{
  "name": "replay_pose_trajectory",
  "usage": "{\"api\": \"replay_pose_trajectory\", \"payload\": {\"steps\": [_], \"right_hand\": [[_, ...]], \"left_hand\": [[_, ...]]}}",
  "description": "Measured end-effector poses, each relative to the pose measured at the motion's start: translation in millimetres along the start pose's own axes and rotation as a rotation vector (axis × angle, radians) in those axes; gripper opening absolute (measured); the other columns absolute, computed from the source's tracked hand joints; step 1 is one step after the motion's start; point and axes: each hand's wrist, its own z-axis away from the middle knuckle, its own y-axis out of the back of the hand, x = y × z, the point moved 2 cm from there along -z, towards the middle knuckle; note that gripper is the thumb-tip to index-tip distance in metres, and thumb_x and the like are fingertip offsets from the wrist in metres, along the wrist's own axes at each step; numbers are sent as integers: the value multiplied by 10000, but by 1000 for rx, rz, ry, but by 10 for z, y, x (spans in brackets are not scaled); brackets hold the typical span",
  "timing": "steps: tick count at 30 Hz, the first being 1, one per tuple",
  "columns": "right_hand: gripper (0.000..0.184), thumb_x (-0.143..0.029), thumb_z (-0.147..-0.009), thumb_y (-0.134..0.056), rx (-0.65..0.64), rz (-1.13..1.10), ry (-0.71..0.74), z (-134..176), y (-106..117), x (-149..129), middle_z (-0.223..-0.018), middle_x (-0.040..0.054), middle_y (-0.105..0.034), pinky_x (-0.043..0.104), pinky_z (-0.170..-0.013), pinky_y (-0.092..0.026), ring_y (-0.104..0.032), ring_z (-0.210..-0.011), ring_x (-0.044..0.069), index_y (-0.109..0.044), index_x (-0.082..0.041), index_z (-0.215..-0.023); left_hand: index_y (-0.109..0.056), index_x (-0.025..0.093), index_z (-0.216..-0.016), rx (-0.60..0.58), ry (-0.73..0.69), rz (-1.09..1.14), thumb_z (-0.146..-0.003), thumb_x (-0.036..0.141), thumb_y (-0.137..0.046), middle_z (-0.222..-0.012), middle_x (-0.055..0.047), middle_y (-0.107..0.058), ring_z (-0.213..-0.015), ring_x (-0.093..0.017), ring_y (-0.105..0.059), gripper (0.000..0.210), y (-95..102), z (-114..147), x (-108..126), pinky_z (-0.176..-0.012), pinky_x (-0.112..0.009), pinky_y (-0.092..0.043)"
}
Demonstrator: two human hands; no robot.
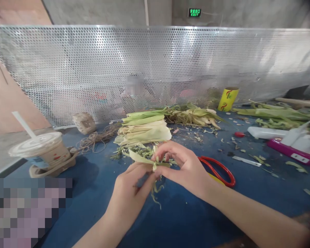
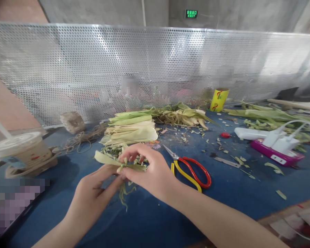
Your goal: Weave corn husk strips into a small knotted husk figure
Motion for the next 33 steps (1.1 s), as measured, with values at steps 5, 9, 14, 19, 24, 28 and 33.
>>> {"api": "replay_pose_trajectory", "payload": {"steps": [5,9,14,19,24,28,33], "right_hand": [[115,-191,-680,-670,-38,56,83,9,-13,-47,-875,9,-629,317,-843,-388,-550,-911,180,-602,-232,-762],[128,-203,-663,-689,-46,76,103,15,-33,-66,-874,5,-628,309,-837,-390,-557,-895,174,-612,-234,-760],[59,-177,-671,-677,-42,-103,-55,-3,-40,-8,-833,2,-647,296,-799,-420,-578,-869,164,-660,-231,-685],[57,-171,-606,-723,-12,-469,-297,-52,12,111,-740,0,-678,291,-706,-476,-623,-750,150,-685,-213,-603],[73,-196,-589,-745,-5,-563,-361,-73,41,143,-733,4,-703,305,-746,-495,-642,-752,154,-713,-223,-648],[79,-249,-624,-721,-20,-388,-358,-59,30,123,-789,28,-712,309,-702,-503,-643,-740,172,-722,-214,-695],[130,-210,-681,-664,-102,-268,-318,-36,11,92,-779,24,-704,278,-660,-500,-632,-688,153,-726,-214,-796]], "left_hand": [[-557,179,-559,42,40,-27,-719,186,-539,-554,22,-608,-538,-118,-574,162,5,-7,30,-502,-178,-437],[-537,175,-566,43,7,-21,-701,153,-519,-604,16,-600,-572,-119,-568,137,-7,-5,19,-545,-194,-439],[-550,180,-601,-25,80,102,-753,212,-534,-650,12,-621,-638,-132,-589,156,-29,12,-15,-577,-200,-445],[-584,176,-605,-111,181,302,-786,238,-533,-619,18,-635,-627,-114,-584,198,-27,0,-23,-618,-195,-448],[-602,172,-644,-80,243,426,-782,251,-539,-639,1,-649,-626,-121,-589,171,-17,-11,-29,-620,-209,-463],[-612,166,-732,-139,307,479,-775,278,-539,-728,-34,-666,-716,-162,-611,141,-69,-9,-64,-676,-258,-488],[-630,175,-805,-102,338,628,-738,255,-585,-758,-23,-674,-704,-151,-624,114,-107,-36,-75,-659,-239,-506]]}}
